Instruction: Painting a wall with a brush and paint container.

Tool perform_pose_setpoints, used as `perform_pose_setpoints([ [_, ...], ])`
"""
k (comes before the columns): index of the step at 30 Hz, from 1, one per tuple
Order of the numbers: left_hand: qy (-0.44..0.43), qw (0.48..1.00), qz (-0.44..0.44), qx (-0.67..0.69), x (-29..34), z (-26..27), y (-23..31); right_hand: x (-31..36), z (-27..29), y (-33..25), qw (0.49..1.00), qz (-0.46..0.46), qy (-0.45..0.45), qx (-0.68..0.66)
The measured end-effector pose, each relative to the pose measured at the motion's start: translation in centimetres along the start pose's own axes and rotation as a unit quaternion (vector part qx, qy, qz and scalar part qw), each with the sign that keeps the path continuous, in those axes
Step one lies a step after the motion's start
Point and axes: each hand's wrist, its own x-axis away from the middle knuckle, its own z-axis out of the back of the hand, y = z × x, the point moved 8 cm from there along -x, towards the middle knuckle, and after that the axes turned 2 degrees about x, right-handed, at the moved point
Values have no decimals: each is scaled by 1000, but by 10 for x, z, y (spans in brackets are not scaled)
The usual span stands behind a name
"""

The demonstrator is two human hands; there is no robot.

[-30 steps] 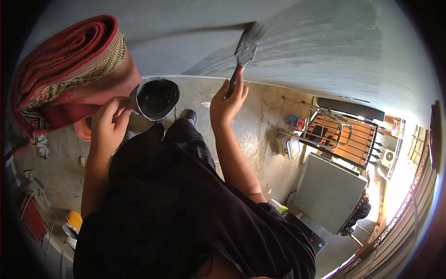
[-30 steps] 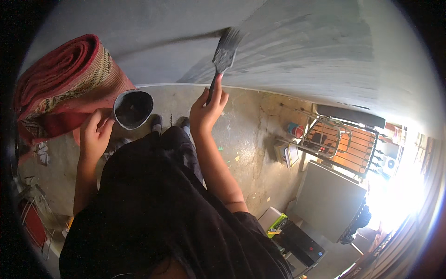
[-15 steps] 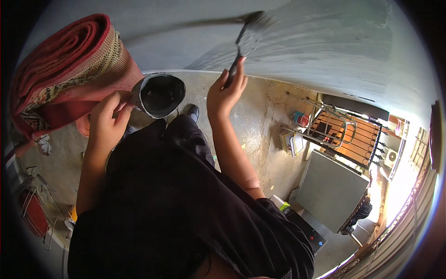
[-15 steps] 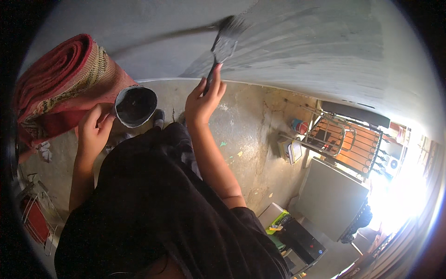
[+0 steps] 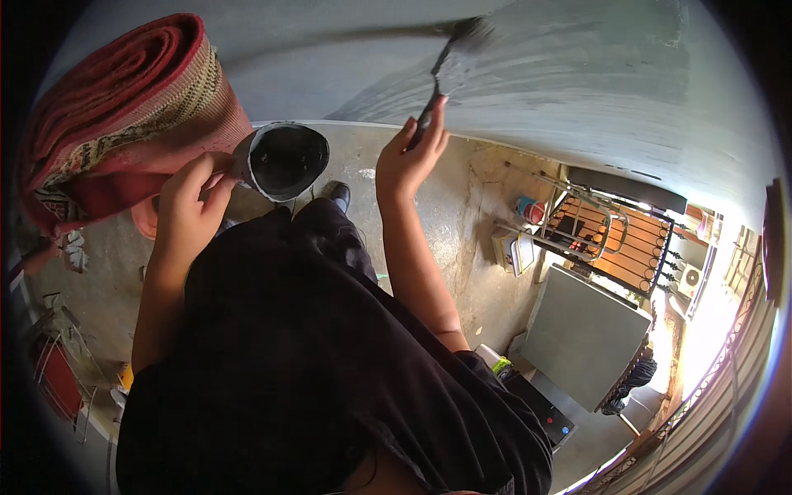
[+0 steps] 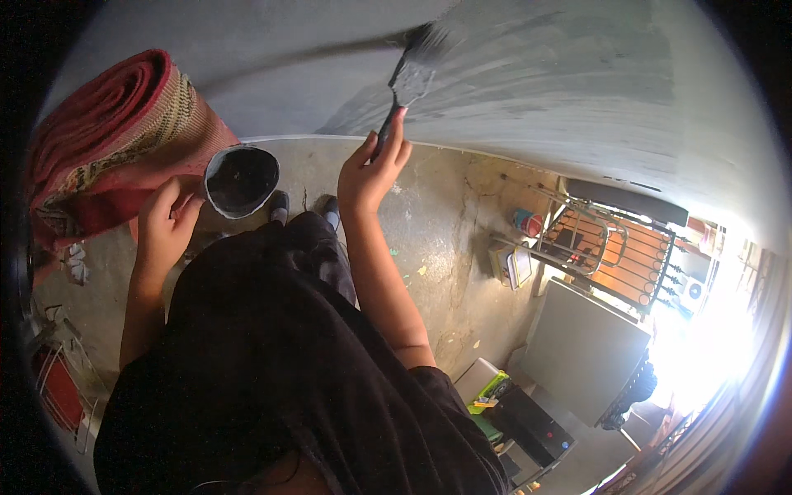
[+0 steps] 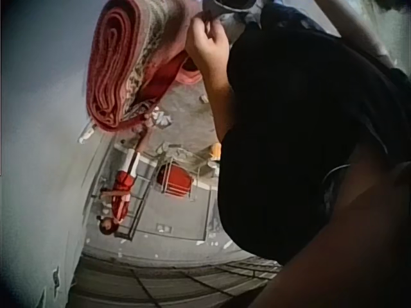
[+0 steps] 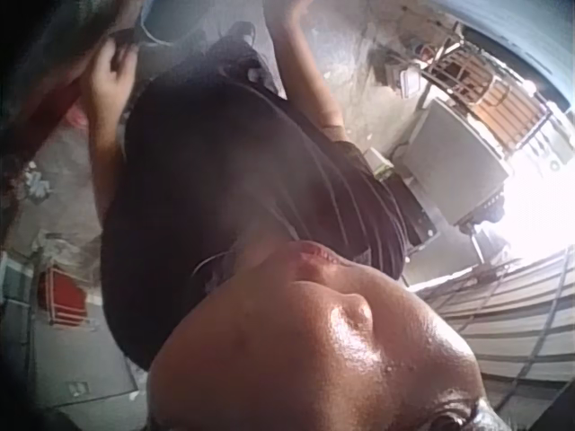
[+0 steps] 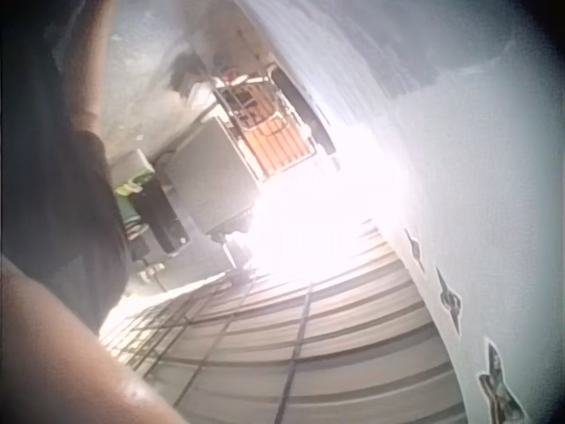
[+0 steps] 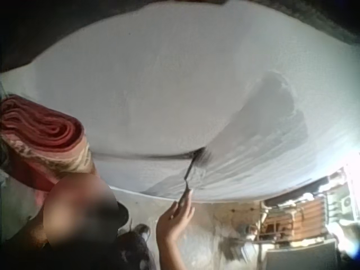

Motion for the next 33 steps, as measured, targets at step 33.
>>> perform_pose_setpoints([
  [33, 81, 996, 16, 23, 35, 36, -5, -41, 75, -83, 985, 113, 131, 23],
])
